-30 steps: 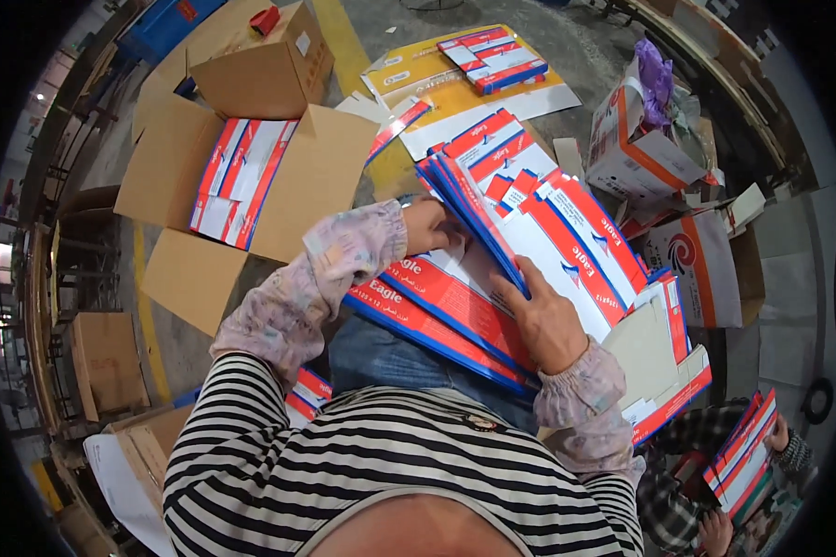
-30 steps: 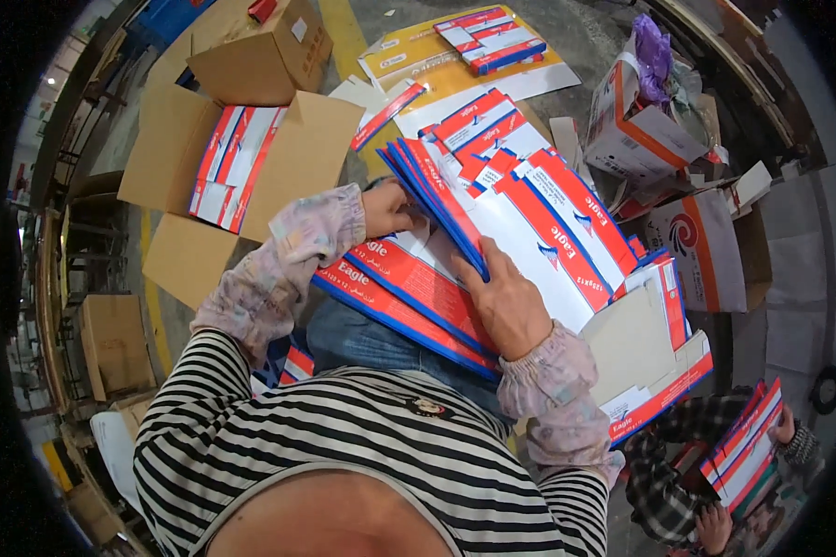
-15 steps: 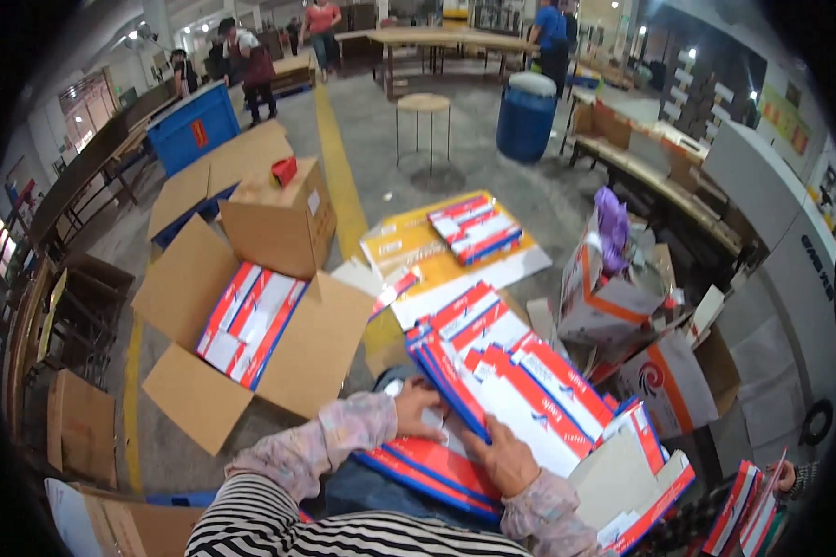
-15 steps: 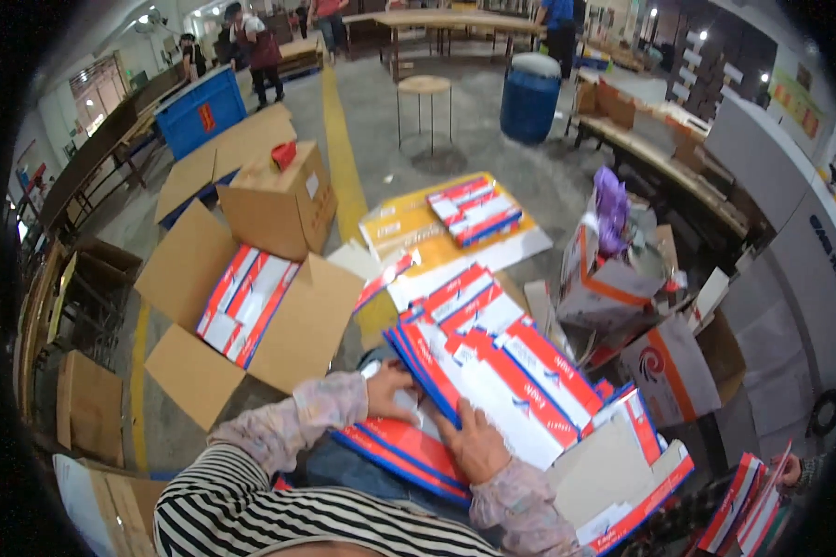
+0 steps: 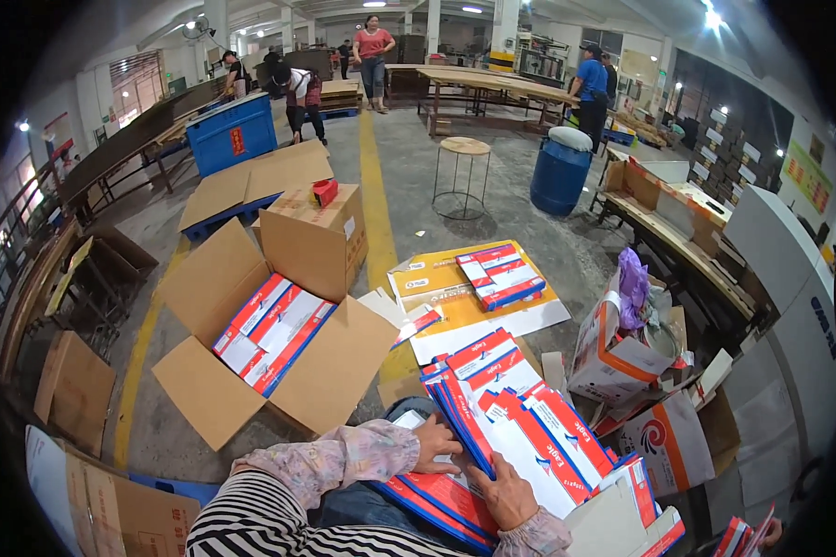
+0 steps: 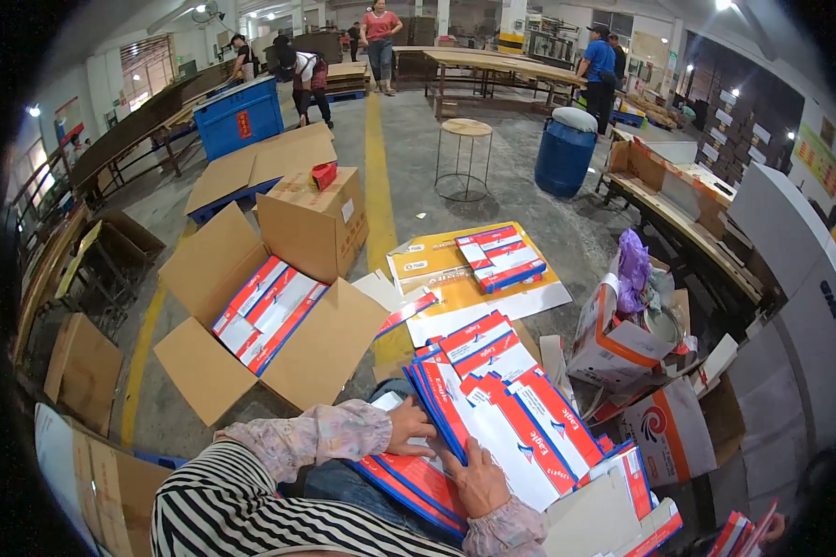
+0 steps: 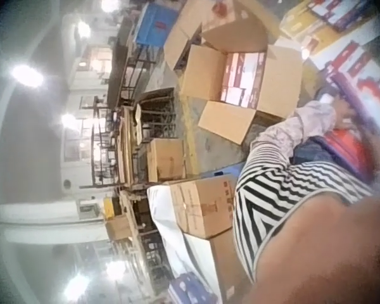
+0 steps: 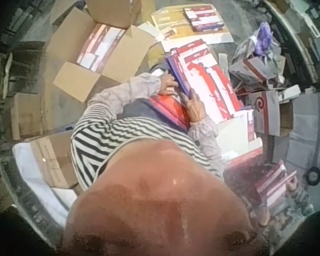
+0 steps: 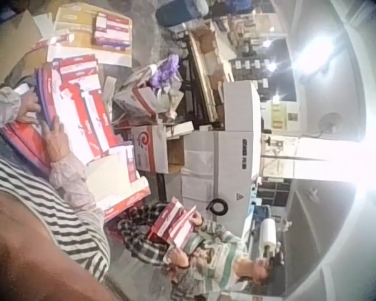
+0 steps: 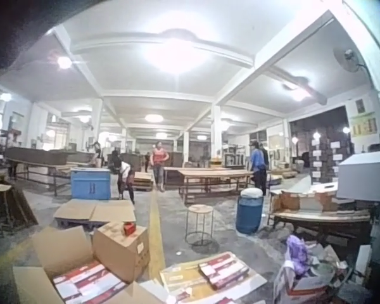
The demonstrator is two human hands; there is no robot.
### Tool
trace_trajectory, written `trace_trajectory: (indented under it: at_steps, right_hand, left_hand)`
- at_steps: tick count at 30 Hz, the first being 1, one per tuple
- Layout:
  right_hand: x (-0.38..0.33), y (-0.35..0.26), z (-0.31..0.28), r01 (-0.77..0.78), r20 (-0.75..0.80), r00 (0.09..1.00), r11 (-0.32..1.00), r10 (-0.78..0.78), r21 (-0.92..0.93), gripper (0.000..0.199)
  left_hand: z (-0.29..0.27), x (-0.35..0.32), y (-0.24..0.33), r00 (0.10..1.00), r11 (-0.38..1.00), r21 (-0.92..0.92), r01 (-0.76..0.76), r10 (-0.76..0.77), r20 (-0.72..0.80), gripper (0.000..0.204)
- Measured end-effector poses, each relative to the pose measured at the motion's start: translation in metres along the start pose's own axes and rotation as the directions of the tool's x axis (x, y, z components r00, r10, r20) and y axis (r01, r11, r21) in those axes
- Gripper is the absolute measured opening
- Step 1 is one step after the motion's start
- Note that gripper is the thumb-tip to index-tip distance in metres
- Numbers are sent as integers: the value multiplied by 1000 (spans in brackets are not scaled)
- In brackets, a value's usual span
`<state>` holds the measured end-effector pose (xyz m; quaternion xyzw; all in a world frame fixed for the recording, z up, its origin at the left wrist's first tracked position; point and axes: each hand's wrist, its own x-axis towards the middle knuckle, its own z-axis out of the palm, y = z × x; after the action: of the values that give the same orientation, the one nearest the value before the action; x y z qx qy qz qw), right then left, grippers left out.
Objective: Sorting and stacking flat paper boxes or folders in an industrial environment.
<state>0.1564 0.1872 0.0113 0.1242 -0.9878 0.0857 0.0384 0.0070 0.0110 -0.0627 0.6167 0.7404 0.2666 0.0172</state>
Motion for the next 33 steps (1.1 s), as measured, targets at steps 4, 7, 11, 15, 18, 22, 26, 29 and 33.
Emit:
trace_trajectory:
  at_steps: [4, 7, 11, 15, 18, 22, 26, 29, 33]
  right_hand:
    - [-1, 3, 8, 8, 7, 1000, 1000, -7, -30, 44]
    - [-1, 3, 8, 10, 12, 1000, 1000, -10, -15, 43]
    - [0, 2, 8, 9, 30, 1000, 1000, -9, -8, 40]
    - [-1, 4, -2, -26, 63, 998, 1000, 25, 12, 39]
    - [1, 10, -7, 1, 9, 1000, 999, -2, 43, 39]
    - [2, 22, -27, 0, 19, 1000, 999, -1, 41, 39]
    - [-8, 32, -44, -35, -23, 999, 999, 36, 31, 41]
    - [-11, 32, -66, -98, 28, 995, 993, 97, 64, 40]
    - [-21, 40, -71, -80, -76, 993, 992, 88, 94, 34]
  left_hand:
    - [6, -2, -2, 1000, 1000, -25, -5, 5, -15, 31]
    - [6, -2, -2, 1000, 999, -33, -11, 10, -12, 29]
    - [10, -3, -5, 999, 997, -73, 38, -35, 41, 26]
    - [13, 2, -6, 996, 999, -32, 7, -5, 84, 26]
    - [9, 1, -3, 996, 998, -26, -65, 63, -70, 25]
    - [1, 3, -3, 1000, 998, -51, -24, 24, -11, 23]
    - [0, 5, -2, 999, 997, -70, -30, 29, -19, 22]
    - [-2, 4, -2, 999, 997, -69, -31, 29, -35, 22]
    - [-6, 6, 1, 998, 996, -73, -47, 44, -44, 22]
